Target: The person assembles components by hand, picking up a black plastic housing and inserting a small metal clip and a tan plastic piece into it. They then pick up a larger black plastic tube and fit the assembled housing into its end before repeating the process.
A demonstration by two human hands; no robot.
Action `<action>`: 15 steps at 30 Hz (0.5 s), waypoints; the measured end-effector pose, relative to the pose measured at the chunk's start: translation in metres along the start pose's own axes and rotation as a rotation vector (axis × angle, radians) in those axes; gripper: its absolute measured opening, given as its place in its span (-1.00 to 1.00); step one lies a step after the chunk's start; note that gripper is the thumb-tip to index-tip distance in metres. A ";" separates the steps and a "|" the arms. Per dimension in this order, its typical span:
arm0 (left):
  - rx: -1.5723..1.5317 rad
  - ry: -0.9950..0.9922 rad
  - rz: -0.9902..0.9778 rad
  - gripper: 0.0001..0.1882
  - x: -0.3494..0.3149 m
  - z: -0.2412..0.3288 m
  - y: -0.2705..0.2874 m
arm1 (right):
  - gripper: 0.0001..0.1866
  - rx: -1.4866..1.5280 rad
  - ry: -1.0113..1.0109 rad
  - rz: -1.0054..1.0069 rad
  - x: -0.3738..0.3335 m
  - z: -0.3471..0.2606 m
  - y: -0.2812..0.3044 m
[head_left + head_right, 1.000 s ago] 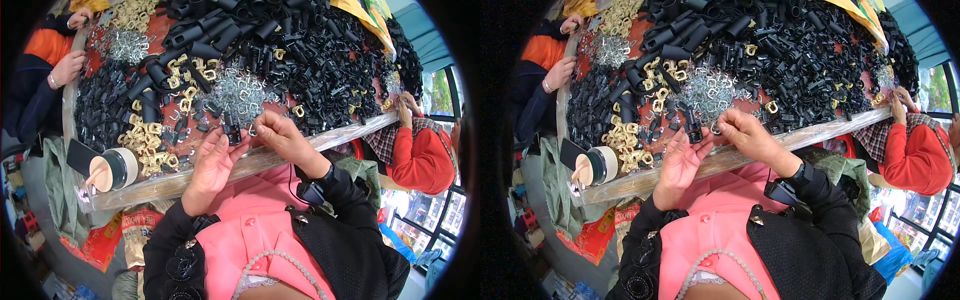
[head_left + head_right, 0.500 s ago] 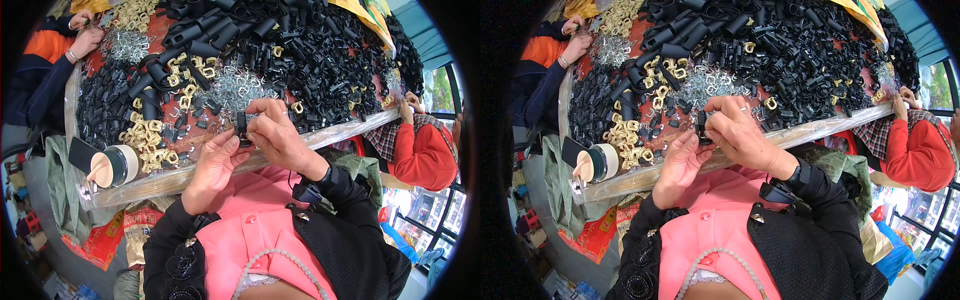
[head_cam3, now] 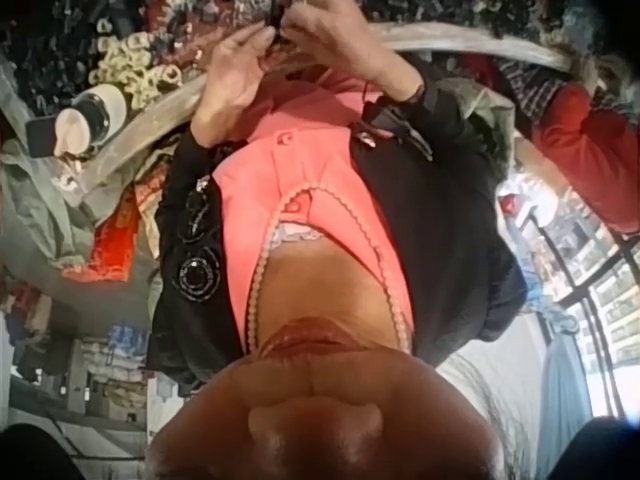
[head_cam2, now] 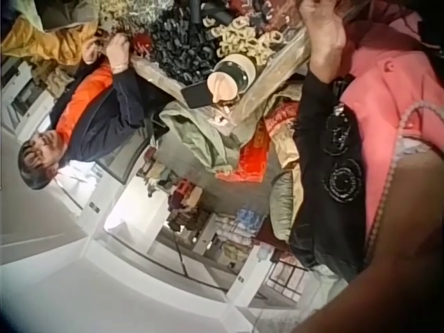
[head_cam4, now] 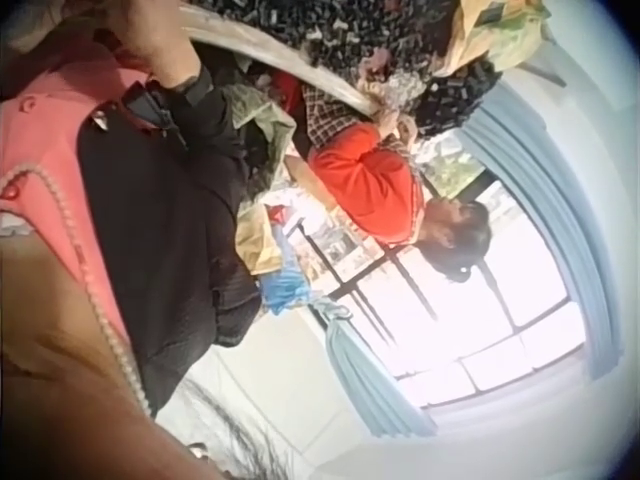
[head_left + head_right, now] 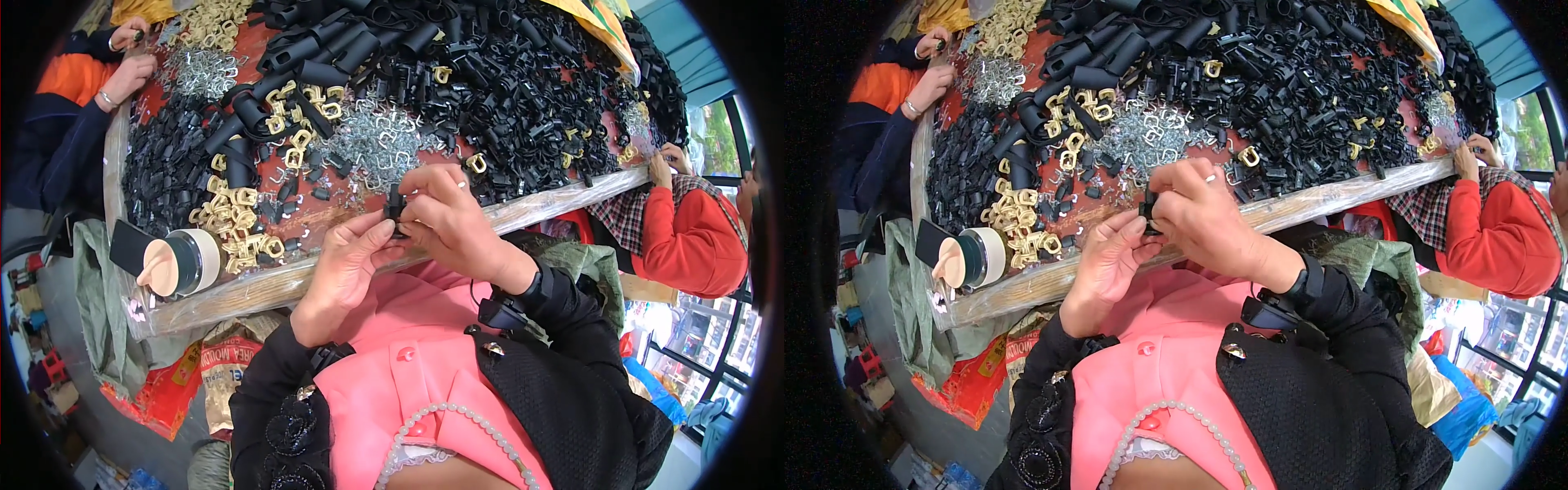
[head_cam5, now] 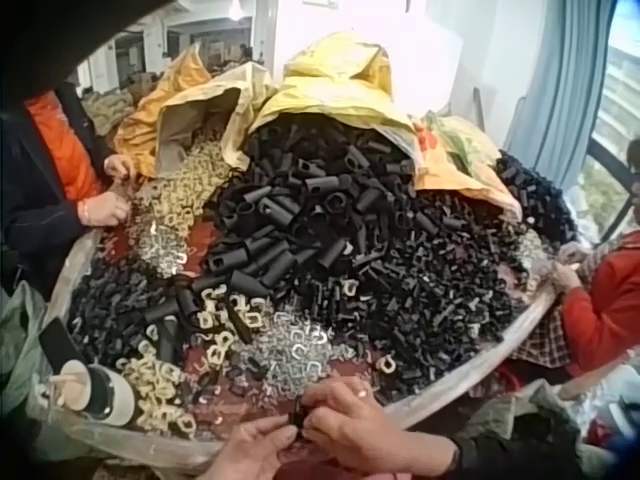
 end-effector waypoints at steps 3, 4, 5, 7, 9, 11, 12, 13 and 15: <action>0.046 0.010 -0.045 -0.72 -0.003 0.003 -0.006 | -0.81 0.231 -0.144 0.092 -0.007 0.015 0.008; 0.044 0.013 -0.049 -0.72 -0.001 0.004 -0.005 | -0.81 0.346 -0.212 0.138 -0.011 0.023 0.010; 0.063 0.011 -0.029 -0.72 0.000 0.005 -0.002 | -0.81 0.348 -0.211 0.134 -0.014 0.029 0.014; 0.100 0.004 0.015 -0.72 0.001 0.008 0.005 | -0.78 -0.241 -0.283 0.292 -0.024 0.052 0.041; 0.099 0.015 0.010 -0.72 0.003 0.005 0.004 | -0.77 -0.420 -0.348 0.119 -0.031 0.083 0.036; 0.094 0.022 0.013 -0.71 0.008 0.003 0.003 | -0.76 -0.598 -0.400 -0.061 -0.031 0.099 0.030; 0.091 0.017 0.012 -0.71 0.011 0.004 0.003 | -0.77 -0.520 -0.367 0.015 -0.028 0.095 0.033; 0.088 0.018 0.010 -0.71 0.012 0.004 0.003 | -0.79 -0.437 -0.333 0.087 -0.027 0.091 0.036; 0.083 0.018 0.008 -0.71 0.013 0.004 0.003 | -0.80 -0.350 -0.291 0.153 -0.025 0.085 0.035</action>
Point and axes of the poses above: each hand's wrist, its own x-axis towards the middle knuckle, its own y-axis out of the back of the hand, z = x × y, the point moved 7 cm from there along x, towards the middle knuckle, and after that the axes turned 2 degrees about x, right-handed, at the moved point
